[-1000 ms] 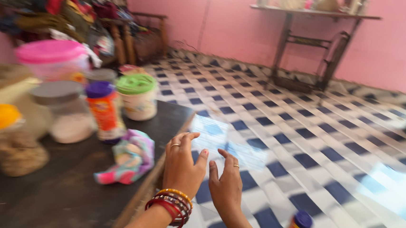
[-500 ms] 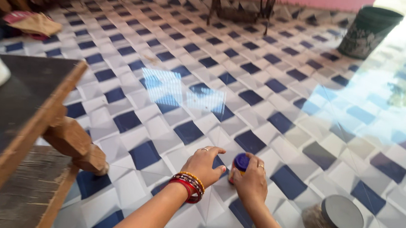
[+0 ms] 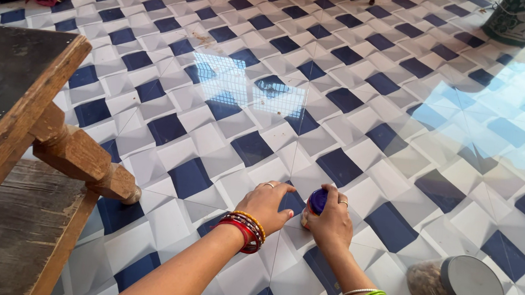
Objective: The person wipes the exterior of multiple plastic and metal containers with a cloth, handling them one at a time. They pick up each container from the floor or table, wipe it, and place it back on the table.
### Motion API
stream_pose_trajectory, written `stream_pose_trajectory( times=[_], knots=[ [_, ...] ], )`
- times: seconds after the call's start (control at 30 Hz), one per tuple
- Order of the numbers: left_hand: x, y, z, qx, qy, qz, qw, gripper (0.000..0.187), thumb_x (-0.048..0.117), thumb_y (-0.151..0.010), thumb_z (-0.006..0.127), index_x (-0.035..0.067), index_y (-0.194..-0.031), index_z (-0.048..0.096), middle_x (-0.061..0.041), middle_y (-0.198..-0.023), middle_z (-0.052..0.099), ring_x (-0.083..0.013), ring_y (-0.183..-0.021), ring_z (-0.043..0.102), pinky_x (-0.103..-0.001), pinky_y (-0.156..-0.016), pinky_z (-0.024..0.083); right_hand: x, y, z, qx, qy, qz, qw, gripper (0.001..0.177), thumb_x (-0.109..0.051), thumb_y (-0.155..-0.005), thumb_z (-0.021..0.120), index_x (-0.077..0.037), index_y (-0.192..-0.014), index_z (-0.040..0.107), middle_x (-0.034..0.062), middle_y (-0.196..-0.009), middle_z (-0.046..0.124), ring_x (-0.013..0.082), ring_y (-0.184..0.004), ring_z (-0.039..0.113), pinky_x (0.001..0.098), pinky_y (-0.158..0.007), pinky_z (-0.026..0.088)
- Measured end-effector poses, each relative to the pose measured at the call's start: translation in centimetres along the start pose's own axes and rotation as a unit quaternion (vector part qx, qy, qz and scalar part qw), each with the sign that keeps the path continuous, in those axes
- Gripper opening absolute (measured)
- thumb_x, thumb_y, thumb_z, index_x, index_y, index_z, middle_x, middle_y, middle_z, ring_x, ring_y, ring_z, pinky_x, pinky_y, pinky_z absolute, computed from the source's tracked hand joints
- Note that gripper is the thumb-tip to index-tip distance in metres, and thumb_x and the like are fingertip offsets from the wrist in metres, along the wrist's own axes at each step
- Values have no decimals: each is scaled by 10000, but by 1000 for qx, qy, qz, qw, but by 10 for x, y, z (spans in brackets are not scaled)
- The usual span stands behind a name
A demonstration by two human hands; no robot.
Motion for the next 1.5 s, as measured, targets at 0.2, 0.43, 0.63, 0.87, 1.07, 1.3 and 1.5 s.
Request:
stream_pose_trajectory(
  times=[0.2,0.43,0.63,0.87,1.07,1.3,1.5],
  knots=[
    [-7,15,-28,37,33,17,999,654,250,-770,821,179,-1368,564,-91,-1420,575,-301,-1345,518,-411,-1117,434,-48,18,-31,46,-31,-54,997,765,-386,-728,847,-262,-1406,514,69,-1394,574,329,-1106,694,435,-878,582],
    [1,48,-105,82,27,12,996,955,246,-634,940,211,-1446,440,-104,-1461,511,-299,-1368,474,-413,-1118,400,-143,64,-97,122,-114,-194,967,804,-465,-714,859,-232,-1408,528,90,-1288,629,271,-1111,691,415,-869,578],
    [23,120,-190,207,93,58,972,1005,272,-601,919,138,-1451,400,-141,-1365,604,-315,-1277,579,-383,-1068,473,-235,128,-153,117,-219,-288,925,778,-480,-727,844,-192,-1396,570,85,-1204,680,221,-1058,716,355,-759,609],
    [20,231,-277,359,113,25,926,795,291,-692,849,138,-1383,487,-160,-1161,720,-348,-1101,691,-426,-933,551,-331,223,-189,81,-299,-403,861,744,-418,-724,857,-156,-1370,598,104,-1200,686,216,-1059,721,336,-739,642],
    [-6,342,-341,473,76,19,878,768,359,-683,873,119,-1332,539,-182,-1130,733,-361,-1071,703,-439,-898,564,-407,288,-184,6,-343,-490,801,719,-427,-836,752,-107,-1433,509,118,-1270,642,230,-1099,705,341,-738,632],
    [-71,449,-371,546,55,-80,832,787,375,-633,923,100,-1282,572,-140,-1152,741,-306,-1075,717,-418,-921,543,-457,307,-110,-30,-293,-495,818,654,-509,-907,596,-105,-1413,510,134,-1304,667,272,-1161,690,393,-830,578],
    [-116,488,-365,554,73,-125,819,820,380,-632,912,82,-1308,556,-133,-1154,759,-275,-1093,729,-404,-950,548,-488,309,-40,51,-44,-562,825,1023,-651,-702,836,-70,-1457,463,273,-1448,479,464,-1374,423,494,-1050,376]
  ],
)
Point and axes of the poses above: each hand's wrist, its own y-axis away from the middle knuckle, its own z-axis out of the palm, x = y × z, the point moved 6 cm from there along -y, towards the middle knuckle
